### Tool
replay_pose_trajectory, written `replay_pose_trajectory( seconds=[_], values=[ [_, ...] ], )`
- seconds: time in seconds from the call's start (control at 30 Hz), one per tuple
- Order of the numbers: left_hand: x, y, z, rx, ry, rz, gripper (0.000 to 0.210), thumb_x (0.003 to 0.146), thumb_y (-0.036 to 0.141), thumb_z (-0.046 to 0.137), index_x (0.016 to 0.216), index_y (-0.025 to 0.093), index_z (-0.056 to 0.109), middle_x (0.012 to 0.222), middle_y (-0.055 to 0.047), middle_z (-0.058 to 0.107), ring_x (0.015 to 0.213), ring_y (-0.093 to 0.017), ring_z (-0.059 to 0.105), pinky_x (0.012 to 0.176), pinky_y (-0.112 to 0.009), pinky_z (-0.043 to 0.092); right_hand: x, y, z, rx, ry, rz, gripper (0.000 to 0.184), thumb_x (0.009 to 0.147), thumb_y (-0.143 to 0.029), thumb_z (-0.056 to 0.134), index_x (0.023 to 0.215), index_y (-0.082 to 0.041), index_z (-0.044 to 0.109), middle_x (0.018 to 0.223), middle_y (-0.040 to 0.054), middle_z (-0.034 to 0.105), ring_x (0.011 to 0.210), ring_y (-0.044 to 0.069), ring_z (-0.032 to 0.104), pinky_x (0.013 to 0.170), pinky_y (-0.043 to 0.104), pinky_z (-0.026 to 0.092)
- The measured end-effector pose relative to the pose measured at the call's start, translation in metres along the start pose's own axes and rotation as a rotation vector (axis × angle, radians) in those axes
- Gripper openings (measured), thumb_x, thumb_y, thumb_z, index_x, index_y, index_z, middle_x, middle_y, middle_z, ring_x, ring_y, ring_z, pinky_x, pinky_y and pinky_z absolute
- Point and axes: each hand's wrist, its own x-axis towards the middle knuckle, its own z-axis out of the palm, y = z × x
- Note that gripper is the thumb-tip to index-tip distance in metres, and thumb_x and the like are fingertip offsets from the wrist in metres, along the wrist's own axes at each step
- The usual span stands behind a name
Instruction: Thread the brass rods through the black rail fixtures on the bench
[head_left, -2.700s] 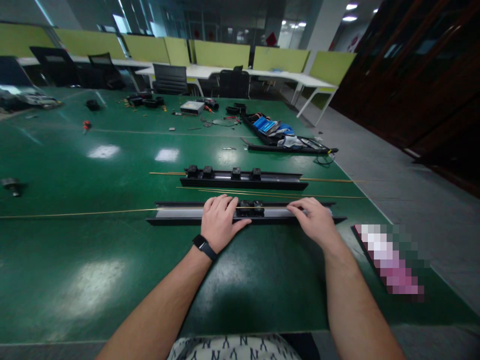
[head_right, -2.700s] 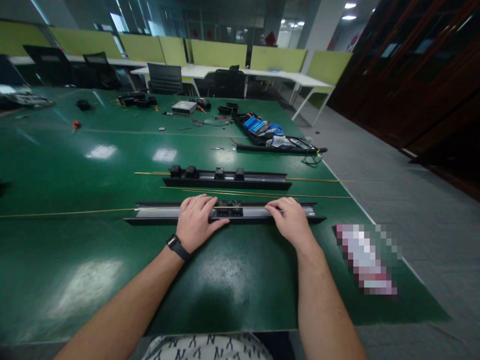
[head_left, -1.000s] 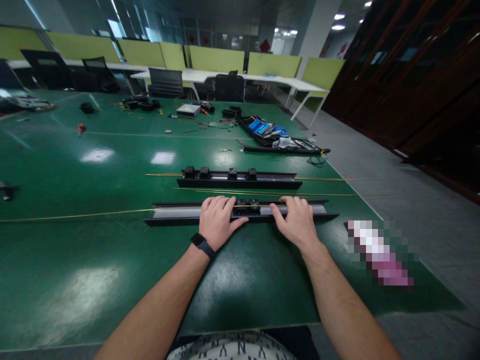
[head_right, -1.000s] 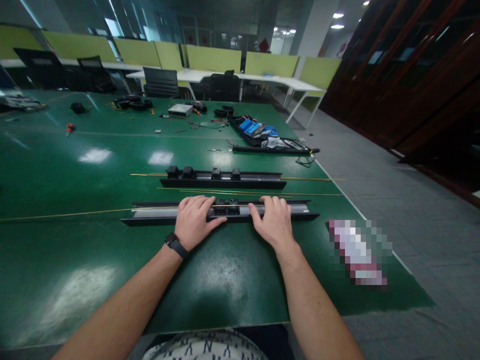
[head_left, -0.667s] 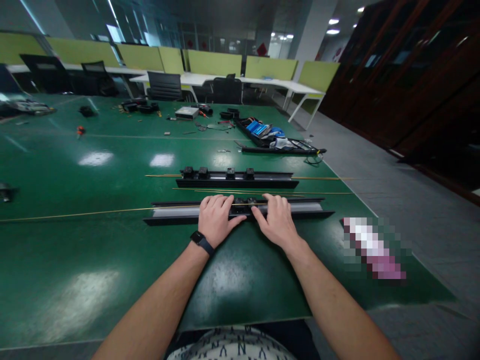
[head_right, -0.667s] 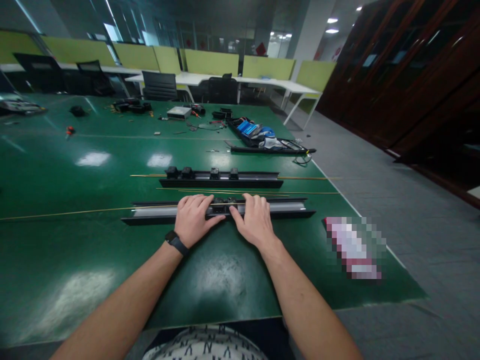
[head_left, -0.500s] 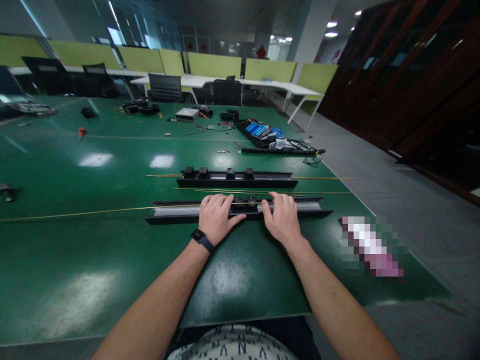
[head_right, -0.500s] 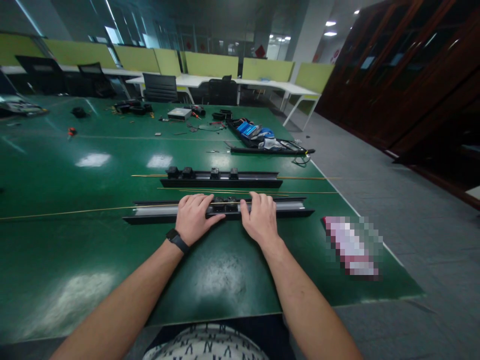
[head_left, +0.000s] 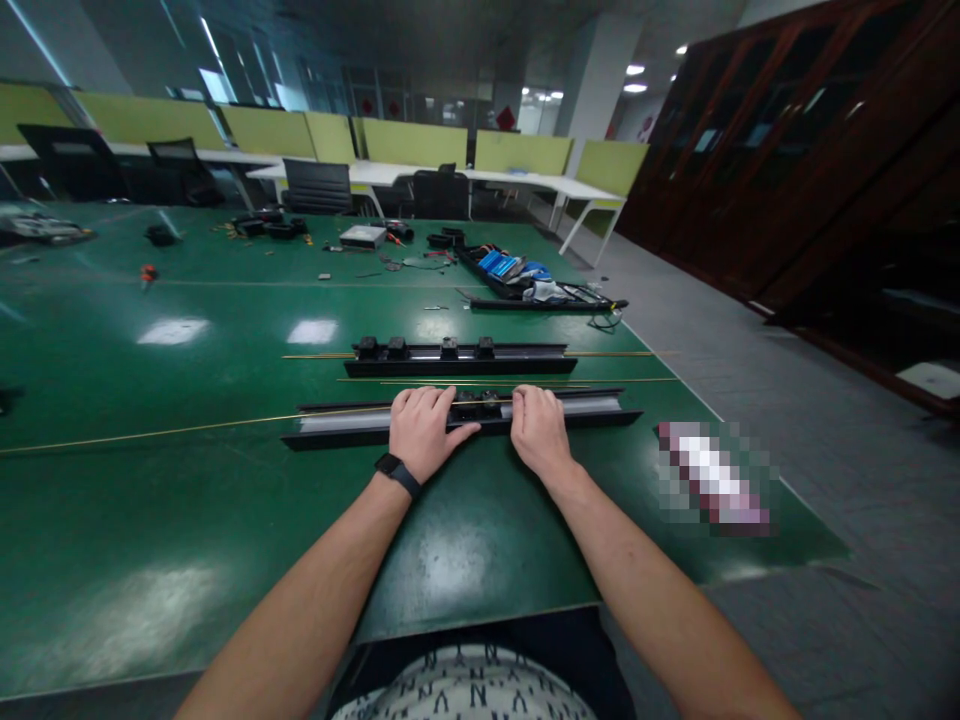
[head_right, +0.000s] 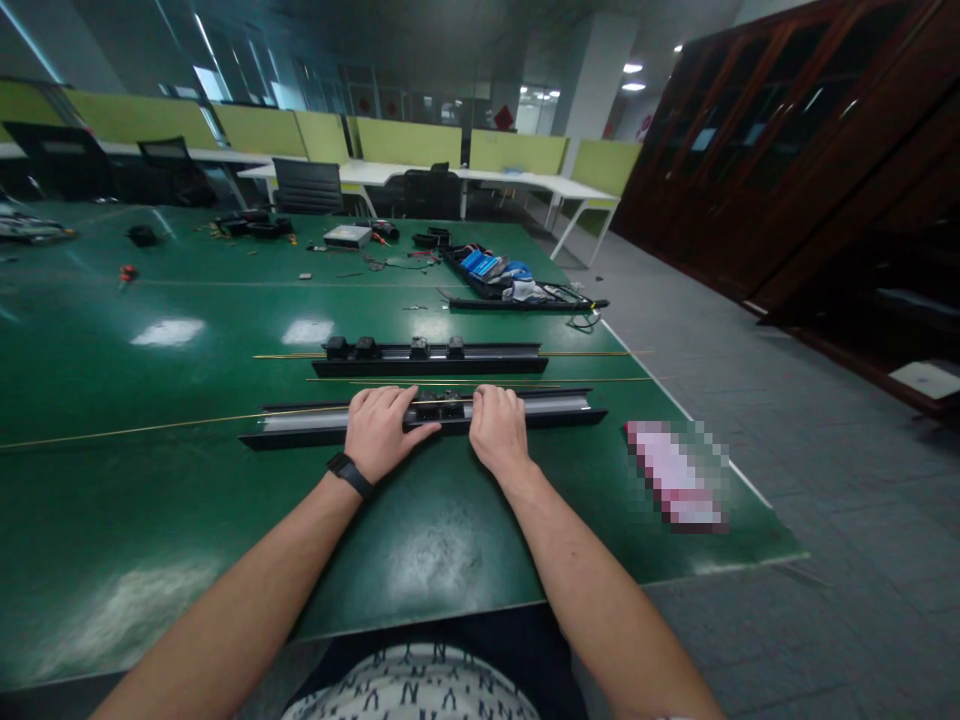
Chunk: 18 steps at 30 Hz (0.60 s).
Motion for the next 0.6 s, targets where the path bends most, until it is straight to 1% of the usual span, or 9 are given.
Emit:
replay_pose_trajectory(
  seconds=[0.13, 0.2, 0.27, 0.4, 0.6],
  values=[
    [0.001, 0.001, -0.002, 0.013, -0.007, 0.002, 0.061, 0.089, 0.065, 0.064, 0.126, 0.018, 0.067, 0.113, -0.015, 0.075, 0.112, -0.033, 0.066, 0.101, -0.048, 0.039, 0.000, -0.006, 0.005, 0.075, 0.003, -0.027, 0.035, 0.108, -0.036, 0.031, 0.118, -0.017, 0.059, 0.111, 0.0125, 0.069, 0.101, 0.027, 0.057, 0.091, 0.040, 0.037],
    [0.001, 0.001, -0.003, 0.016, -0.016, 0.000, 0.061, 0.089, 0.065, 0.065, 0.127, 0.018, 0.067, 0.113, -0.015, 0.075, 0.112, -0.033, 0.065, 0.101, -0.049, 0.039, 0.000, -0.005, 0.008, 0.102, 0.016, -0.016, 0.035, 0.107, -0.038, 0.035, 0.119, -0.016, 0.059, 0.110, 0.0131, 0.070, 0.101, 0.027, 0.058, 0.091, 0.040, 0.038],
    [0.000, 0.001, -0.002, 0.015, -0.020, -0.001, 0.061, 0.089, 0.065, 0.065, 0.127, 0.018, 0.067, 0.114, -0.015, 0.075, 0.113, -0.033, 0.065, 0.102, -0.049, 0.038, 0.000, -0.004, 0.010, 0.118, 0.034, -0.002, 0.034, 0.106, -0.040, 0.038, 0.116, -0.017, 0.060, 0.106, 0.0125, 0.070, 0.098, 0.027, 0.058, 0.090, 0.040, 0.039],
    [0.000, -0.001, 0.001, 0.019, -0.012, -0.001, 0.060, 0.089, 0.065, 0.064, 0.126, 0.018, 0.067, 0.114, -0.015, 0.075, 0.112, -0.033, 0.065, 0.101, -0.049, 0.038, -0.001, -0.004, 0.012, 0.111, 0.071, 0.014, 0.032, 0.107, -0.041, 0.038, 0.102, -0.020, 0.061, 0.100, 0.0104, 0.069, 0.093, 0.026, 0.056, 0.087, 0.039, 0.038],
    [-0.001, -0.001, 0.001, 0.033, 0.000, 0.008, 0.061, 0.089, 0.067, 0.063, 0.124, 0.017, 0.068, 0.112, -0.015, 0.075, 0.110, -0.033, 0.065, 0.101, -0.049, 0.038, 0.000, -0.007, 0.011, 0.095, 0.054, 0.031, 0.031, 0.107, -0.038, 0.038, 0.094, -0.021, 0.059, 0.094, 0.0087, 0.068, 0.089, 0.024, 0.055, 0.082, 0.037, 0.037]
  ],
)
